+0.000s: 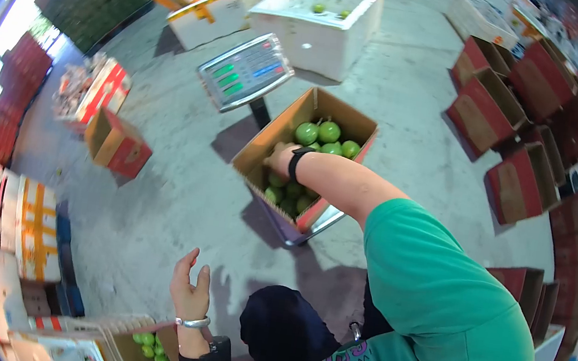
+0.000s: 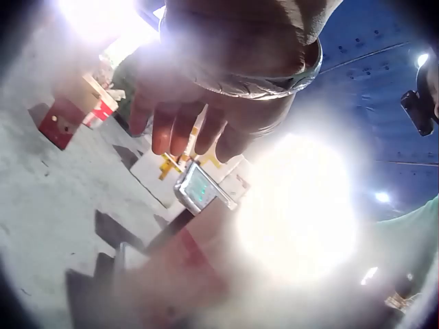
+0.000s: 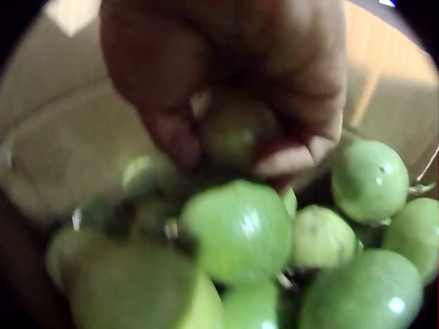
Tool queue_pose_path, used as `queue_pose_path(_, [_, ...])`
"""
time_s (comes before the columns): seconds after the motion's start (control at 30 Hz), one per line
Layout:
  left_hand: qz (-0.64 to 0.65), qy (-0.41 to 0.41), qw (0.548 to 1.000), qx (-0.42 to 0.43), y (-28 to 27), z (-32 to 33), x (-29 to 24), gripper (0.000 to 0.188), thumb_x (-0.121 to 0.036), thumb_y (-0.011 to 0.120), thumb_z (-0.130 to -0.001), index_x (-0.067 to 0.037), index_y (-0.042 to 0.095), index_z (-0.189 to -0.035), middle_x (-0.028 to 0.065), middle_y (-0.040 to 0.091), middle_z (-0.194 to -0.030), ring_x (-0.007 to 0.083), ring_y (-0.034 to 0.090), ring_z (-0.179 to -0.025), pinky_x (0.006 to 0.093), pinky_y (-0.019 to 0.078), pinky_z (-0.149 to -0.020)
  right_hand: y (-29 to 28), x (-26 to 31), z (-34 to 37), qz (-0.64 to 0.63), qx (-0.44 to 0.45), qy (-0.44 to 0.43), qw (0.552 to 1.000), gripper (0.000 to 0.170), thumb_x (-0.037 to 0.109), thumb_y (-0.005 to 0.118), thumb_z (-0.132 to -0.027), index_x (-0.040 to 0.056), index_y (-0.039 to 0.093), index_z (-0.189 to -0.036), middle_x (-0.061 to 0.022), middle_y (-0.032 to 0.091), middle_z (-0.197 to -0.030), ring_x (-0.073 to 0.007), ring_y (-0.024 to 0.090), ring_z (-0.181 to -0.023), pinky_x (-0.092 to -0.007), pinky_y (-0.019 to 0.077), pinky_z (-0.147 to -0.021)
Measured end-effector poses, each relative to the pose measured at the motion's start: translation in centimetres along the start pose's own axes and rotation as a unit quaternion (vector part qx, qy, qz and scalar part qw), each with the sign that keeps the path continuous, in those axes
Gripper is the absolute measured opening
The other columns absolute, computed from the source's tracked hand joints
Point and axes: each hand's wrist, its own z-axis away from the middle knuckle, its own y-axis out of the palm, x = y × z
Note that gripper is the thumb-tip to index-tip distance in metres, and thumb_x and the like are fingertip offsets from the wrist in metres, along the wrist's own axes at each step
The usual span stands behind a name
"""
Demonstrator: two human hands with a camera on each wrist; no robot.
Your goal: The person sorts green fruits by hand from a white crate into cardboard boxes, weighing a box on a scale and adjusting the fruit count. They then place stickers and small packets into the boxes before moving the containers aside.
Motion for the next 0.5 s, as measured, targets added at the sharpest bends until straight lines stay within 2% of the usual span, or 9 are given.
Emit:
queue_pose_path(0.03, [0.006,0.014,1.000,0.016,0.8,-1.4,-1.1,0.038,-0.005,0.061,-0.078,0.000,0.056,-0.116,0.0145,0.060,-0.107,0.0238,0.058,-0.096,0.0336,0.0441,-0.086,-1.1,-0.4,0.3,0.354,0.062,-0.293,0.886,0.055,0.017,0.064,-0.072,0.0161,0.052,-0.126,-0.0190,0.062,-0.102,-0.0321,0.060,-0.098,-0.0394,0.0490,-0.082])
queue_pose_path(0.1, [0.025,0.019,0.998,0.056,2.4,-3.0,-3.2,0.038,-0.006,0.061,-0.079,-0.001,0.056,-0.117,0.0145,0.060,-0.108,0.0237,0.057,-0.098,0.0338,0.0430,-0.088,-5.7,-0.5,5.4,0.208,0.070,-0.356,0.909,0.053,0.012,0.062,-0.071,0.0152,0.050,-0.123,-0.0191,0.057,-0.104,-0.0365,0.059,-0.093,-0.0414,0.0488,-0.074])
queue_pose_path(0.23, [0.018,0.121,0.984,0.126,6.9,-4.9,-5.1,0.039,-0.004,0.059,-0.080,0.000,0.054,-0.118,0.0148,0.059,-0.111,0.0252,0.056,-0.101,0.0357,0.0423,-0.090,-14.6,-8.5,23.3,-0.003,-0.237,-0.381,0.894,0.039,0.011,0.060,-0.076,0.0126,0.051,-0.113,-0.0140,0.052,-0.103,-0.0327,0.058,-0.083,-0.0405,0.0483,-0.073])
queue_pose_path(0.3, [0.006,0.175,0.972,0.158,9.3,-4.7,-7.6,0.040,-0.005,0.058,-0.081,0.000,0.053,-0.121,0.0149,0.058,-0.116,0.0259,0.055,-0.106,0.0367,0.0416,-0.093,-15.4,-16.7,32.1,-0.065,-0.412,-0.289,0.862,0.038,0.009,0.062,-0.075,0.0113,0.052,-0.111,-0.0127,0.053,-0.100,-0.0314,0.055,-0.090,-0.0388,0.0469,-0.078])
queue_pose_path(0.33, [-0.012,0.180,0.969,0.170,9.7,-4.6,-8.9,0.040,-0.005,0.057,-0.083,0.000,0.052,-0.122,0.0150,0.057,-0.119,0.0260,0.054,-0.109,0.0370,0.0409,-0.095,-14.9,-21.2,35.4,0.002,-0.504,-0.170,0.847,0.039,0.008,0.064,-0.074,0.0099,0.053,-0.111,-0.0115,0.054,-0.100,-0.0304,0.051,-0.100,-0.0373,0.0445,-0.084])
queue_pose_path(0.37, [-0.001,0.194,0.963,0.188,10.7,-4.1,-9.6,0.040,-0.005,0.057,-0.083,0.000,0.052,-0.122,0.0150,0.057,-0.119,0.0260,0.054,-0.109,0.0370,0.0409,-0.095,-13.9,-26.1,39.1,0.034,-0.591,-0.080,0.802,0.040,0.010,0.062,-0.072,0.0120,0.054,-0.112,-0.0109,0.057,-0.098,-0.0313,0.049,-0.102,-0.0393,0.0483,-0.078])
queue_pose_path(0.43, [-0.055,0.207,0.958,0.191,10.8,-3.2,-10.5,0.041,-0.006,0.058,-0.082,-0.001,0.052,-0.123,0.0155,0.058,-0.118,0.0275,0.055,-0.108,0.0385,0.0417,-0.094,-11.4,-35.5,46.3,0.137,-0.653,0.070,0.742,0.033,0.009,0.063,-0.072,0.0060,0.059,-0.105,-0.0104,0.059,-0.086,-0.0292,0.056,-0.084,-0.0369,0.0491,-0.073])
queue_pose_path(0.47, [-0.065,0.210,0.958,0.183,10.9,-2.8,-10.6,0.040,-0.006,0.059,-0.080,-0.002,0.054,-0.119,0.0155,0.060,-0.112,0.0296,0.056,-0.103,0.0388,0.0429,-0.090,-9.1,-40.8,49.8,0.149,-0.654,0.090,0.736,0.029,0.009,0.060,-0.075,0.0030,0.059,-0.104,-0.0114,0.060,-0.085,-0.0289,0.058,-0.078,-0.0357,0.0492,-0.072])
queue_pose_path(0.5, [-0.057,0.187,0.962,0.189,11.0,-2.4,-11.2,0.039,-0.007,0.059,-0.080,-0.003,0.056,-0.118,0.0152,0.061,-0.110,0.0293,0.057,-0.102,0.0387,0.0435,-0.089,-6.2,-44.7,53.1,0.162,-0.627,0.177,0.742,0.032,0.008,0.058,-0.076,0.0036,0.058,-0.108,-0.0152,0.060,-0.092,-0.0307,0.058,-0.085,-0.0374,0.0483,-0.076])
